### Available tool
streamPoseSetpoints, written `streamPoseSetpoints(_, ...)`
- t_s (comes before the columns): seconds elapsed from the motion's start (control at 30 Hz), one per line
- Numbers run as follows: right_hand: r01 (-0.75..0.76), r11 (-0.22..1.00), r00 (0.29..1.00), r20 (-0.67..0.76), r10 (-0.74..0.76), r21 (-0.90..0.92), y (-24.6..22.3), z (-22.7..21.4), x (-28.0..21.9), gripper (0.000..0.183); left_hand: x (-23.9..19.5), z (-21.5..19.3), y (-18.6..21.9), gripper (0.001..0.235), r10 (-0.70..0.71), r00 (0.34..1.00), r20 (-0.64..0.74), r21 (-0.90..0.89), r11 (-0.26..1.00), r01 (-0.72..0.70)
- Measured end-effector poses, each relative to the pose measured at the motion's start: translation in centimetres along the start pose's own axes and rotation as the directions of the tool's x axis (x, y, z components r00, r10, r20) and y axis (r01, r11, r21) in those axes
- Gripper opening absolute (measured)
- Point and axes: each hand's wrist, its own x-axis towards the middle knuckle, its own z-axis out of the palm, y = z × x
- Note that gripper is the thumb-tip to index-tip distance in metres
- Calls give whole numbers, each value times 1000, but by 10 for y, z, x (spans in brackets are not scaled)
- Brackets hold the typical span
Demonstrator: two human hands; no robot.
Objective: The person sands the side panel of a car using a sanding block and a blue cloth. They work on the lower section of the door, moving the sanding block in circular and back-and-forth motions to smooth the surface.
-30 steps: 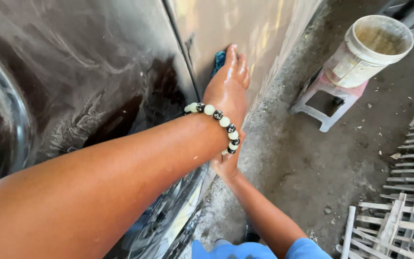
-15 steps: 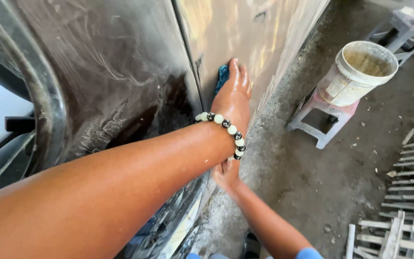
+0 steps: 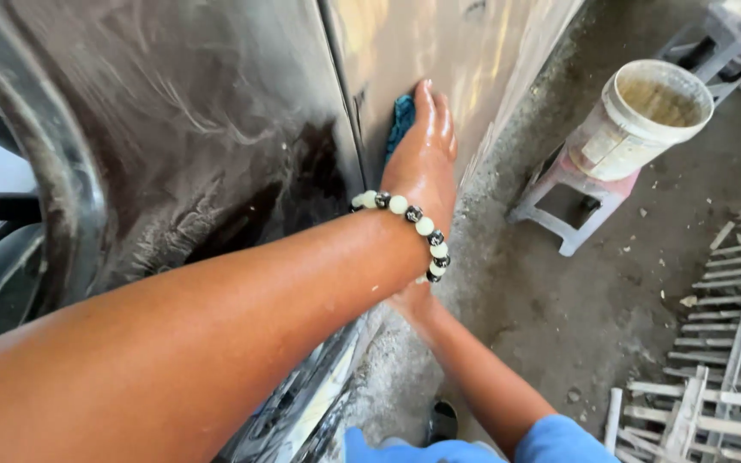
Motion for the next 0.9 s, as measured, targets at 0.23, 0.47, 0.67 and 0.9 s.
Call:
streamPoseSetpoints(0.23,-98,966,992,-49,113,240,19,27,-27,39,-5,-2,2,64,109,994,19,-70,992,-108)
streamPoseSetpoints(0.47,-249,646,934,2,357,721,9,19,8,41,8,4,1,63,37,999,38,-44,998,-35)
streamPoseSetpoints(0.67,-268,869,960,44,275,415,0,8,-8,40,-6,-8,-4,71,58,997,59,-7,998,-58)
streamPoseSetpoints(0.9,-512,-437,560,673,484,740,-34,-34,59,51,-11,-7,-6,66,84,994,72,-54,995,-81)
